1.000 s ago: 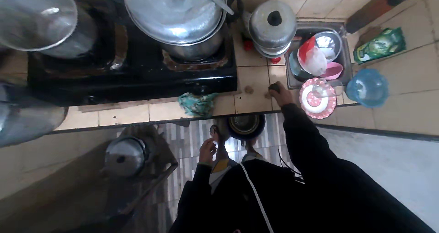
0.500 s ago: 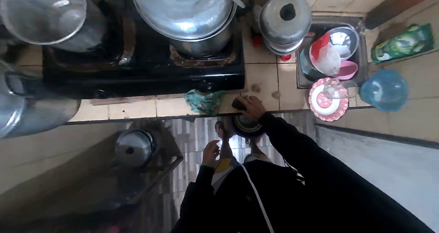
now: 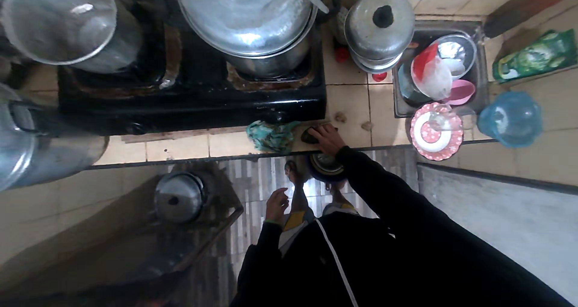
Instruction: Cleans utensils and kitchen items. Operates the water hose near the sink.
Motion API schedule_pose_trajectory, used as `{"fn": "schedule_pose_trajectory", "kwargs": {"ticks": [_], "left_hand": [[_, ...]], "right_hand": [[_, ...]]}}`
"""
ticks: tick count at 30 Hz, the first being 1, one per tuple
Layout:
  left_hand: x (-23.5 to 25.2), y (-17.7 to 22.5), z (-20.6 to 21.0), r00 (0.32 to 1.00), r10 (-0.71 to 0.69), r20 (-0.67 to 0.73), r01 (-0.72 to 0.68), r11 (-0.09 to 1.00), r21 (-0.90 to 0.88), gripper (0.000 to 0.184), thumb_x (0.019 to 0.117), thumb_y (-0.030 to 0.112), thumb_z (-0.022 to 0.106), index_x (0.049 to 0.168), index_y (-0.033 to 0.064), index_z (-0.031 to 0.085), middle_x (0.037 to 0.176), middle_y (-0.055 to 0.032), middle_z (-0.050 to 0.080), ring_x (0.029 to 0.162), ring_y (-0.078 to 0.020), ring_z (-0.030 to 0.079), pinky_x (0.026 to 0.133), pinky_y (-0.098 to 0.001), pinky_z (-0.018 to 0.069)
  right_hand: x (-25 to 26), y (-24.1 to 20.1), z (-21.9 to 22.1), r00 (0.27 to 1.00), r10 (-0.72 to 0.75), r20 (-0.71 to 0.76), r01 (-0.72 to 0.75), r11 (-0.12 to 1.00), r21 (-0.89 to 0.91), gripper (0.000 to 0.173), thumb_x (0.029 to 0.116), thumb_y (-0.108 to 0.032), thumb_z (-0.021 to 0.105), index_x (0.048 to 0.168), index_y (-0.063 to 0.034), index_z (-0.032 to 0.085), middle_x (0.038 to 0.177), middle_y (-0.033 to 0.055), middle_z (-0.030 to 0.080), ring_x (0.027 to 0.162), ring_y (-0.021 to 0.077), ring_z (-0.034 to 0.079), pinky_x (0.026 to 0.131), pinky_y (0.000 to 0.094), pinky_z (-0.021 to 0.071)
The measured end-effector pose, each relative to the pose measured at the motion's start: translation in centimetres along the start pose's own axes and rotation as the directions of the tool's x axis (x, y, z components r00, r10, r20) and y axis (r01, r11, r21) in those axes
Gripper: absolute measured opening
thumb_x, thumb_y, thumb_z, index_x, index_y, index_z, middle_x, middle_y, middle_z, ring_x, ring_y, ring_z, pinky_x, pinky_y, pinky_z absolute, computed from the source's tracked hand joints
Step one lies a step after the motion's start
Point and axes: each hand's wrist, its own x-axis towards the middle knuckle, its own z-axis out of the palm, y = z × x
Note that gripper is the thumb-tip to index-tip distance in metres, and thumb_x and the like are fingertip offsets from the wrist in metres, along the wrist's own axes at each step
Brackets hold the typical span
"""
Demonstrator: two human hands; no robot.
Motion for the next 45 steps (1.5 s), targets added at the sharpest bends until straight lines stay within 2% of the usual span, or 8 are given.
{"fn": "schedule_pose_trajectory", "kwargs": {"ticks": [16,20,23,28,32,36,41,45], "left_hand": [[0.5,1.9,4.3,0.987,0.023,0.160,-0.017,0.999,-0.041,0.026,0.1080,0.009,0.039,0.126,-0.0020,0.055,0.085,-0.0028,0.060,0.072,-0.0103,0.060,0.068,-0.0264,0.0523],[0.6,2.1,4.9,0.983,0.058,0.175,-0.049,0.997,-0.058,0.023,0.1076,0.007,0.041,0.123,-0.0011,0.056,0.085,-0.0025,0.061,0.072,-0.0101,0.061,0.068,-0.0260,0.0535],[0.4,2.6,5.6,0.977,0.061,0.205,-0.050,0.997,-0.058,0.022,0.1072,0.007,0.041,0.119,-0.0009,0.057,0.084,-0.0023,0.061,0.071,-0.0097,0.061,0.067,-0.0252,0.0529],[0.1,3.4,7.0,0.963,0.045,0.266,-0.042,0.999,-0.019,0.021,0.1069,0.006,0.043,0.119,-0.0033,0.057,0.091,-0.0052,0.063,0.076,-0.0110,0.062,0.072,-0.0278,0.0542],[-0.4,4.4,8.7,0.952,0.026,0.306,-0.037,0.999,0.030,0.019,0.1058,0.006,0.048,0.116,-0.0029,0.061,0.089,-0.0043,0.063,0.076,-0.0106,0.061,0.072,-0.0277,0.0544],[-0.9,6.1,11.2,0.923,0.098,0.372,-0.132,0.989,0.068,0.018,0.1034,0.003,0.052,0.117,-0.0059,0.061,0.095,-0.0065,0.064,0.077,-0.0095,0.061,0.073,-0.0254,0.0538],[-0.6,7.9,14.7,0.879,0.245,0.408,-0.335,0.928,0.165,0.036,0.0999,0.015,0.066,0.134,0.0060,0.061,0.114,-0.0127,0.066,0.091,-0.0167,0.063,0.082,-0.0348,0.0540],[-2.8,9.8,17.6,0.847,0.365,0.386,-0.456,0.873,0.174,0.039,0.0947,0.013,0.072,0.131,0.0026,0.064,0.114,-0.0139,0.068,0.098,-0.0176,0.064,0.090,-0.0374,0.0531]], "right_hand": [[-1.2,-0.3,-2.1,0.999,0.041,-0.002,-0.041,0.998,0.052,0.052,0.1019,-0.033,0.062,0.149,-0.0128,0.053,0.141,0.0215,0.059,0.134,0.0422,0.054,0.116,0.0623,0.0348],[-1.3,1.1,-3.9,0.941,0.265,-0.211,-0.223,0.953,0.205,0.033,0.1014,-0.010,0.059,0.133,-0.0002,0.064,0.132,0.0250,0.065,0.126,0.0459,0.060,0.107,0.0557,0.0479],[-0.9,3.6,-4.9,0.863,0.483,-0.148,-0.432,0.857,0.279,0.039,0.1005,-0.005,0.059,0.139,0.0015,0.059,0.140,0.0279,0.056,0.129,0.0461,0.056,0.105,0.0540,0.0502],[-0.8,5.9,-4.3,0.875,0.483,0.022,-0.480,0.862,0.162,0.042,0.1025,-0.003,0.055,0.144,-0.0050,0.057,0.146,0.0223,0.056,0.132,0.0464,0.053,0.106,0.0564,0.0470],[-0.6,6.0,-4.8,0.865,0.501,0.033,-0.501,0.854,0.144,0.041,0.0985,0.000,0.060,0.139,-0.0020,0.060,0.135,0.0261,0.061,0.128,0.0481,0.056,0.103,0.0591,0.0489],[-1.3,4.9,-7.2,0.789,0.608,0.089,-0.595,0.721,0.354,0.037,0.0996,-0.011,0.065,0.134,0.0025,0.060,0.128,0.0265,0.064,0.123,0.0439,0.061,0.104,0.0593,0.0479],[-5.6,1.7,-8.9,0.833,0.552,0.033,-0.351,0.483,0.802,0.033,0.0890,0.001,0.073,0.119,0.0064,0.060,0.104,0.0192,0.071,0.088,0.0259,0.074,0.082,0.0431,0.0631],[-9.3,-0.3,-10.5,0.863,0.499,-0.074,-0.241,0.537,0.808,0.036,0.0825,0.004,0.078,0.116,0.0043,0.065,0.101,0.0167,0.072,0.086,0.0238,0.071,0.079,0.0415,0.0611]]}}
